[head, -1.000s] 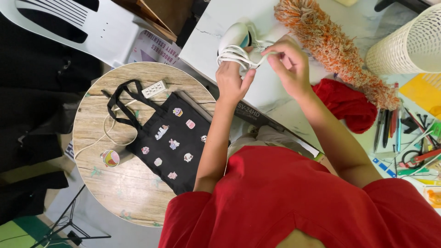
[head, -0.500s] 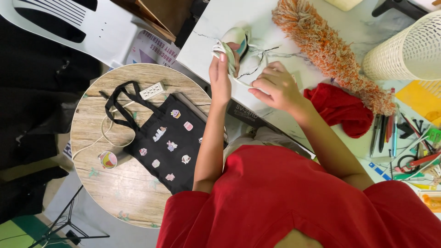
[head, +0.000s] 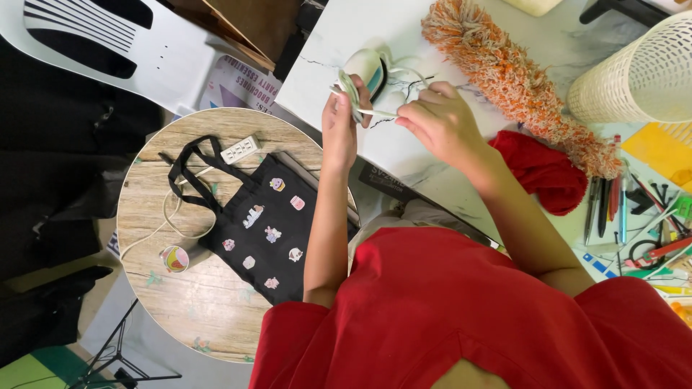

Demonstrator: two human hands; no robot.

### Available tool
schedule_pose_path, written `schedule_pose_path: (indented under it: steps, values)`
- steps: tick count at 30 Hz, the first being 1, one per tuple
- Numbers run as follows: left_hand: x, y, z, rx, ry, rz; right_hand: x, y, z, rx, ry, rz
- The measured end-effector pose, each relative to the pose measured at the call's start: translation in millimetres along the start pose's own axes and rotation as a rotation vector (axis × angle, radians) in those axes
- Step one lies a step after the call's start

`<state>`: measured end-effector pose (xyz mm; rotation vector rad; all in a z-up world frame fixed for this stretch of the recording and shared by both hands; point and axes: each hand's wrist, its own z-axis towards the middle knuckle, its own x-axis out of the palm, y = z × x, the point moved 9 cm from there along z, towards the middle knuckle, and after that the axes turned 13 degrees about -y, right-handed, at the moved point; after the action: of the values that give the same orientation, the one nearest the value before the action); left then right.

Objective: Organizing and preparing craft tools and supplies on a workbench, including winding cords for a glue gun and heat press.

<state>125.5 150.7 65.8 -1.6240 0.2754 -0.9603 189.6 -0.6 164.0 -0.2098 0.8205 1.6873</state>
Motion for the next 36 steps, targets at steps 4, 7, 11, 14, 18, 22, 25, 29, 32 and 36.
schedule_pose_path:
  steps: [4,7,11,14,18,22,25,29,32,36]
  values:
    - [9,-10,0,-0.036,0.057,-0.239,24,-5,-14,0.01,0.075,0.044]
    - [30,-54,1,0.074,0.096,-0.229,49,-17,-32,0.003,0.146,0.161]
    - [15,-17,-6,-0.048,0.163,-0.425,87,-69,-54,0.133,0.342,0.134]
    - [24,13,-25,-0.239,0.469,-0.63,87,-77,-39,-0.117,0.258,-0.017]
    - [47,18,-53,-0.355,0.558,-0.048,75,-87,-16,-0.165,0.364,-0.204]
    - [41,55,-60,-0.445,0.475,0.375,60,-66,9,-0.199,0.483,-0.213]
    - [9,103,-53,-0.456,0.295,0.633,67,-61,5,-0.309,0.461,-0.267]
    - [-2,118,-30,-0.339,0.087,0.563,85,-65,-15,-0.268,0.502,-0.264]
    - [-14,131,-23,-0.335,-0.069,0.312,88,-53,-28,-0.298,0.46,-0.348]
    - [-29,132,-24,-0.255,-0.298,0.21,74,-23,-26,-0.196,0.336,-0.214]
